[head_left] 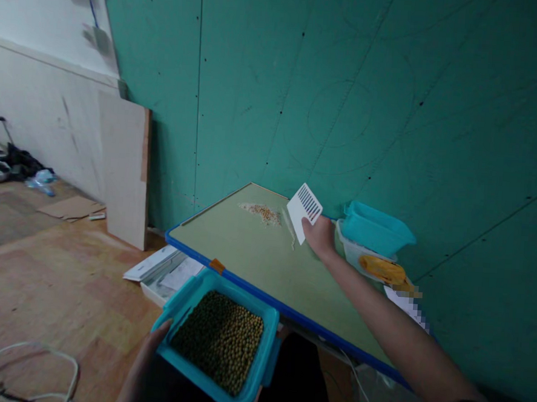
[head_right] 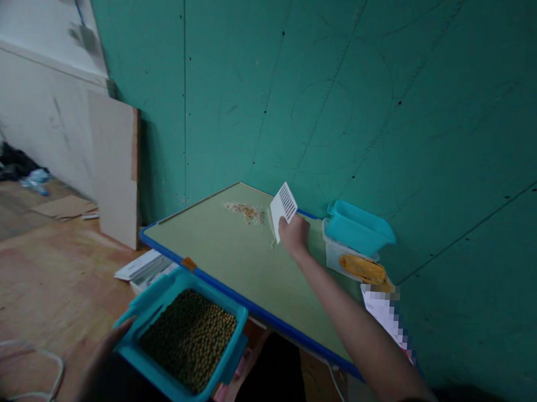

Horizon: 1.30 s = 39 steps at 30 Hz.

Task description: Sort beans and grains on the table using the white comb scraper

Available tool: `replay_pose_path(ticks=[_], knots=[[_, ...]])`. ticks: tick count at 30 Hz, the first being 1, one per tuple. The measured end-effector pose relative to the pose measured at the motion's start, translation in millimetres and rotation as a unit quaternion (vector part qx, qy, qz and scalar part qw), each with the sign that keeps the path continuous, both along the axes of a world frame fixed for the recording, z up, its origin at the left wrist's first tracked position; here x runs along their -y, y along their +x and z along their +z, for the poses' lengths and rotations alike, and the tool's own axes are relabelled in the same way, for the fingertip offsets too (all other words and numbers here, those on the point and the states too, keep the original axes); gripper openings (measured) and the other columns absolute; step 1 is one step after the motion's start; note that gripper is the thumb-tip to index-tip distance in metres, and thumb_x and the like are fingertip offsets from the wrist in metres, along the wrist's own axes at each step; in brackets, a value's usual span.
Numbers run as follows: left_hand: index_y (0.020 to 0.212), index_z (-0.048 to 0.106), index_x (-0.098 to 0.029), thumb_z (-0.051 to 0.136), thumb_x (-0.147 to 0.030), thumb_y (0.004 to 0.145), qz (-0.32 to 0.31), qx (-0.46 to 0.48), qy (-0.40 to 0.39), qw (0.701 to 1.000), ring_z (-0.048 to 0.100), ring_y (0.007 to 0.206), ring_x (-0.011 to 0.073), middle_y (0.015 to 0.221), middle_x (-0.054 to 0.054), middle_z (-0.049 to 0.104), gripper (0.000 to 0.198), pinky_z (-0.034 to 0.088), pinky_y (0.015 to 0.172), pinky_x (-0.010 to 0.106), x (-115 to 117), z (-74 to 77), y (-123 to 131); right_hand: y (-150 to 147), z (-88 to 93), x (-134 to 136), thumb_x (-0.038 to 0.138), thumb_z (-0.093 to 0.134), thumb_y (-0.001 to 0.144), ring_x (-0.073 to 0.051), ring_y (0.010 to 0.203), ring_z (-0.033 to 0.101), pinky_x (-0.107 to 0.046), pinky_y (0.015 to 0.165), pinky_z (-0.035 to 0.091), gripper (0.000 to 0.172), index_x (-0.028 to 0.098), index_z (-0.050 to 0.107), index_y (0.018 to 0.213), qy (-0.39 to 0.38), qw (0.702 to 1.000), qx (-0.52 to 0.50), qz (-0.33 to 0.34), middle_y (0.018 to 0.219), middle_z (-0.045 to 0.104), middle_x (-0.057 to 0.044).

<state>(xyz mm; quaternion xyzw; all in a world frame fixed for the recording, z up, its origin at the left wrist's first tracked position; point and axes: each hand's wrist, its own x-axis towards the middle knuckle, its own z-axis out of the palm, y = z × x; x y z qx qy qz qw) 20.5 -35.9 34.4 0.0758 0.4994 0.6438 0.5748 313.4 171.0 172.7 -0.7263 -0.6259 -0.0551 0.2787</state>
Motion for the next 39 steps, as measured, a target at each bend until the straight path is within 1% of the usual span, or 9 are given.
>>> replay_pose_path(ticks=[5,7,9,13,18,21,27,31,39], knots=[[0.144,0.063,-0.028,0.079,-0.042,0.082,0.007,-0.002,0.008,1.000,0.074,0.111,0.0405,0.110,0.007,0.082,0.066,0.066,0.083,0.044,3.5,5.1,2.1,7.4,-20.1,68.4,0.027,0.058,0.099,-0.025,0.081,0.077,-0.027,0.063,0.043,0.031,0.008,0.079,0.085,-0.012,0.999,-0.015,0.049,0.085,0.081,-0.019],[0.145,0.061,-0.026,0.074,-0.044,0.089,0.002,0.004,0.019,1.000,0.073,0.110,0.0353,0.122,0.010,0.077,0.061,0.065,0.085,0.044,5.5,8.9,4.2,6.0,-29.0,83.4,0.026,0.057,0.100,-0.025,0.079,0.077,-0.026,0.063,0.042,0.033,0.009,0.079,0.082,-0.021,0.998,-0.013,0.057,0.083,0.080,-0.019],[0.142,0.062,-0.022,0.068,-0.045,0.096,-0.012,0.010,0.036,0.999,0.072,0.110,0.0306,0.131,0.012,0.072,0.052,0.063,0.090,0.046,6.4,14.7,7.4,3.7,-33.4,87.0,0.025,0.056,0.100,-0.025,0.081,0.078,-0.026,0.064,0.043,0.033,0.009,0.079,0.083,-0.027,0.998,-0.009,0.055,0.085,0.081,-0.019],[0.131,0.067,-0.019,0.064,-0.044,0.100,-0.049,0.026,0.073,0.996,0.068,0.114,0.0280,0.135,0.011,0.067,0.040,0.059,0.096,0.048,6.1,29.3,14.4,-0.2,-30.1,69.0,0.023,0.058,0.100,-0.026,0.090,0.079,-0.025,0.067,0.045,0.029,0.008,0.080,0.091,-0.039,0.998,-0.003,0.039,0.094,0.082,-0.020],[0.131,0.067,-0.020,0.063,-0.044,0.101,-0.069,0.031,0.086,0.993,0.068,0.114,0.0276,0.135,0.011,0.067,0.040,0.059,0.097,0.048,4.3,38.1,17.0,0.3,-25.7,27.2,0.022,0.059,0.100,-0.027,0.099,0.079,-0.024,0.072,0.048,0.027,0.006,0.081,0.099,-0.048,0.999,-0.003,0.008,0.102,0.081,-0.021],[0.135,0.066,-0.019,0.062,-0.048,0.100,-0.067,0.028,0.082,0.994,0.070,0.114,0.0283,0.133,0.013,0.069,0.045,0.059,0.098,0.051,2.0,36.1,15.3,6.2,-27.1,1.7,0.023,0.062,0.098,-0.027,0.102,0.078,-0.024,0.075,0.049,0.025,0.007,0.081,0.101,-0.037,0.999,-0.007,-0.012,0.106,0.081,-0.021],[0.138,0.068,-0.024,0.078,-0.046,0.083,-0.058,0.022,0.055,0.997,0.069,0.122,0.0435,0.107,0.007,0.083,0.061,0.059,0.101,0.057,-1.4,24.8,10.5,25.8,-30.7,-25.7,0.022,0.061,0.096,-0.030,0.106,0.077,-0.028,0.083,0.053,0.027,0.007,0.081,0.106,-0.021,0.999,-0.013,-0.048,0.109,0.081,-0.022],[0.149,0.060,-0.023,0.075,-0.048,0.083,-0.060,0.022,0.039,0.997,0.071,0.120,0.0434,0.109,0.007,0.084,0.072,0.059,0.102,0.057,-3.3,20.4,8.9,25.4,-30.3,-32.1,0.024,0.061,0.097,-0.030,0.111,0.076,-0.028,0.088,0.054,0.027,0.009,0.081,0.108,-0.016,0.999,-0.014,-0.044,0.113,0.080,-0.020],[0.153,0.058,-0.028,0.078,-0.054,0.079,-0.078,0.020,0.028,0.996,0.068,0.126,0.0426,0.119,0.005,0.082,0.080,0.061,0.100,0.054,-1.9,15.3,8.7,-8.9,-29.7,-66.4,0.023,0.062,0.098,-0.030,0.115,0.074,-0.028,0.093,0.054,0.026,0.009,0.079,0.113,-0.001,0.998,-0.067,-0.003,0.121,0.078,-0.021]])
